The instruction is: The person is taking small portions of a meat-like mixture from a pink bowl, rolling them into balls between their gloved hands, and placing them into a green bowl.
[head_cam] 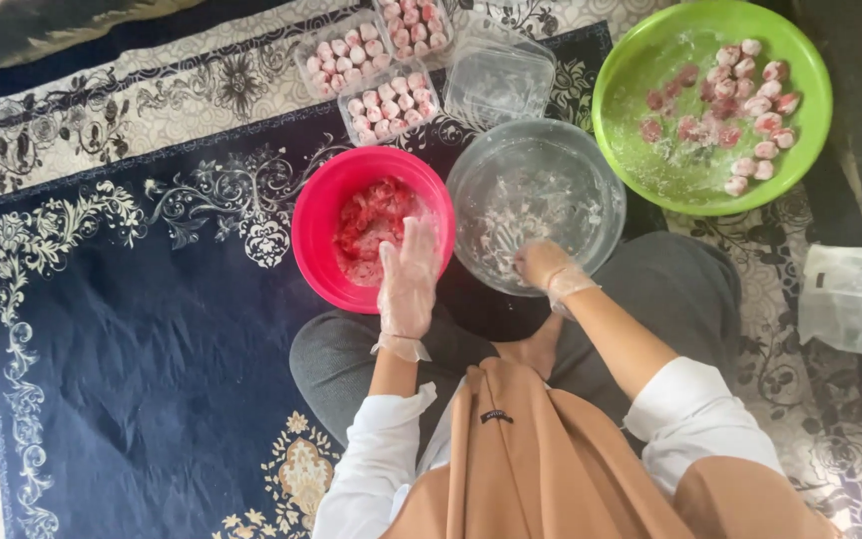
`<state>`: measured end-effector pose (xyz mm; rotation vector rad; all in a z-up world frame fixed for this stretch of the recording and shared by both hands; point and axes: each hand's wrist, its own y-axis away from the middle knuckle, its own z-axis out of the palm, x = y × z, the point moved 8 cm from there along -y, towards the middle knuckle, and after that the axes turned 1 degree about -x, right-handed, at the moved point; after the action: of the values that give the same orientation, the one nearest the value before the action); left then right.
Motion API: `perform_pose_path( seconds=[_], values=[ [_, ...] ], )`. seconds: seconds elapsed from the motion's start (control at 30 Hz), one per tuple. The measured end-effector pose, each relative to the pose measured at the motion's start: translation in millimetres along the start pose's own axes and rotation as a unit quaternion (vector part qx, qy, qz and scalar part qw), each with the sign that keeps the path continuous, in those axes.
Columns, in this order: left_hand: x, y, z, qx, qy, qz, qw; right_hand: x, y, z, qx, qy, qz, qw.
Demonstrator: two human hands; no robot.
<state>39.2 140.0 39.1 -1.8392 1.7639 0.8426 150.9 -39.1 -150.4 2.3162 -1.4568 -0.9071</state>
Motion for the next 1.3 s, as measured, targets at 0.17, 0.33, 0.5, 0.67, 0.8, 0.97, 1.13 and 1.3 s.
perform_pose_path(
  seconds=[0.17, 0.33, 0.5, 0.67, 0.8, 0.97, 1.13, 1.3],
  values=[
    [-19.1, 4.0, 37.3, -0.033, -0.985, 0.091, 0.145, -24.7, 38.3, -42.7, 0.028, 0.01, 0.045, 0.999],
    [-20.2, 7.9, 52.2, -0.031, -0.978, 0.123, 0.165, -19.8, 30.4, -30.3, 0.066, 0.007, -0.001, 0.998],
    [-15.2, 6.4, 61.5, -0.025, -0.977, 0.127, 0.166, -41.3, 9.6, -14.4, 0.104, -0.006, -0.062, 0.993],
    [-15.5, 6.8, 59.3, -0.006, -0.977, 0.138, 0.162, -65.9, 5.7, -18.3, 0.279, 0.1, -0.258, 0.92],
    [-15.1, 6.5, 61.0, -0.001, -0.976, 0.139, 0.169, -92.2, 31.6, -20.3, 0.23, 0.137, -0.295, 0.917],
    [-15.5, 8.6, 63.9, 0.001, -0.975, 0.142, 0.172, -84.1, 73.7, -10.3, 0.126, 0.208, -0.358, 0.902],
    [-22.5, 10.5, 53.1, -0.002, -0.976, 0.142, 0.166, 22.9, -4.1, 98.0, 0.165, 0.061, -0.191, 0.966],
    [-16.6, 8.4, 61.6, -0.003, -0.975, 0.137, 0.177, -14.7, 12.8, 6.4, 0.051, 0.042, -0.017, 0.998]
  ],
)
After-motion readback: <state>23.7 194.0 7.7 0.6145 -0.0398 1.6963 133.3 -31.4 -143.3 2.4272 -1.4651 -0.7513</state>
